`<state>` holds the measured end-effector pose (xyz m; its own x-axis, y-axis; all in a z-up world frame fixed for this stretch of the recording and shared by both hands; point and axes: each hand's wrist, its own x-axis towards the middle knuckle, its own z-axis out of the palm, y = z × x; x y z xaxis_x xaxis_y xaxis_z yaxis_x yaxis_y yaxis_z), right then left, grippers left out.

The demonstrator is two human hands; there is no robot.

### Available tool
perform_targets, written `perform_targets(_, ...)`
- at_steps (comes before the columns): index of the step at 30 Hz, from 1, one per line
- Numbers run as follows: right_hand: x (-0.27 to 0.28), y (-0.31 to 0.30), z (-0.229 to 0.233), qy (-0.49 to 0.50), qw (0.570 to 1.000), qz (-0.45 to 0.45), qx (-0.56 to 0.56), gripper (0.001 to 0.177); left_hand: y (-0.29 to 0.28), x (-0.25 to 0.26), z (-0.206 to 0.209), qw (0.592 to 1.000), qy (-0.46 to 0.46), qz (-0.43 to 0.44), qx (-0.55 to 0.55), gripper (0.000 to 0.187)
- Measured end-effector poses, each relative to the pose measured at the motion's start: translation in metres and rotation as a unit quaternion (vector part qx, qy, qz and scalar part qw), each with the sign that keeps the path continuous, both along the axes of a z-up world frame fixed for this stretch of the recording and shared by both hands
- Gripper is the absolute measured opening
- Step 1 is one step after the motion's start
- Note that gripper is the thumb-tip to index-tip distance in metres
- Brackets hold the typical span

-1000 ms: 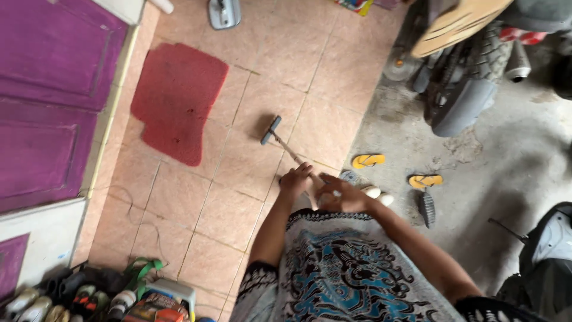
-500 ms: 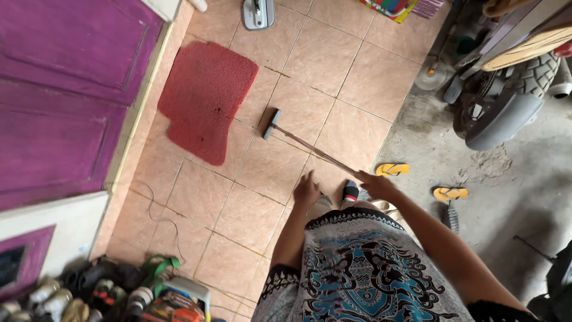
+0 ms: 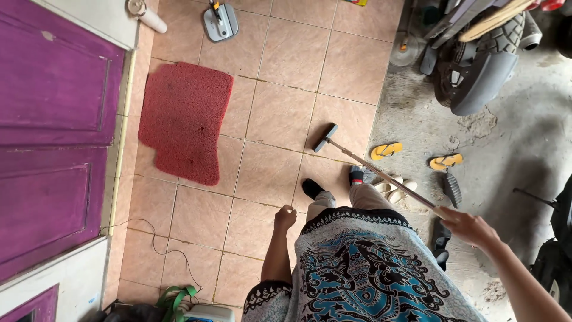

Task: The person sweeps the floor using a broom, moving dirt and debris into a pile.

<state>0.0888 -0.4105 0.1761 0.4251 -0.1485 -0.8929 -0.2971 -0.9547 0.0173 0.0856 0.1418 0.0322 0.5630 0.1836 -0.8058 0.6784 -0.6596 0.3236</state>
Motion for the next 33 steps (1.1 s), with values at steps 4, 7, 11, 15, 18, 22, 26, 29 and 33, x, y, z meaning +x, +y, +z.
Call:
perform_targets(4,-0.003,0.007,-0.011,-0.054,0.996,0.056,0.035,0.054,-0.014,0.023,-0.006,0.999,-0.028,0.003,-0.026,0.040)
perform_targets(7,0.024,0.031,-0.029,-0.057,0.993,0.089,0.060,0.058,-0.019,0.033,-0.008,0.995,-0.070,0.034,-0.055,0.040)
perform_targets(11,0.084,0.103,-0.068,-0.202,0.949,0.114,0.215,0.052,-0.016,0.036,-0.004,0.984,-0.123,0.109,-0.072,0.038)
perform_targets(15,0.136,0.199,-0.105,-0.144,0.963,0.098,0.207,0.052,-0.006,0.010,0.003,0.971,-0.142,0.179,-0.073,0.035)
perform_targets(18,0.166,0.260,-0.122,-0.206,0.933,0.183,0.233,0.047,0.002,-0.022,0.009,0.966,-0.152,0.204,-0.050,0.034)
perform_targets(22,0.192,0.294,-0.124,-0.152,0.961,0.145,0.182,0.044,0.009,-0.061,0.016,0.969,-0.118,0.216,-0.020,0.035)
perform_targets(26,0.194,0.261,-0.128,-0.155,0.958,0.192,0.146,0.043,0.010,-0.071,0.019,0.975,-0.083,0.207,-0.006,0.035)
perform_targets(29,0.188,0.210,-0.120,-0.078,0.978,0.182,0.066,0.043,0.003,-0.058,0.018,0.978,-0.071,0.197,-0.008,0.036)
perform_targets(33,0.169,0.118,-0.099,-0.098,0.968,0.225,0.058,0.045,-0.013,-0.022,0.016,0.981,-0.082,0.175,-0.020,0.036)
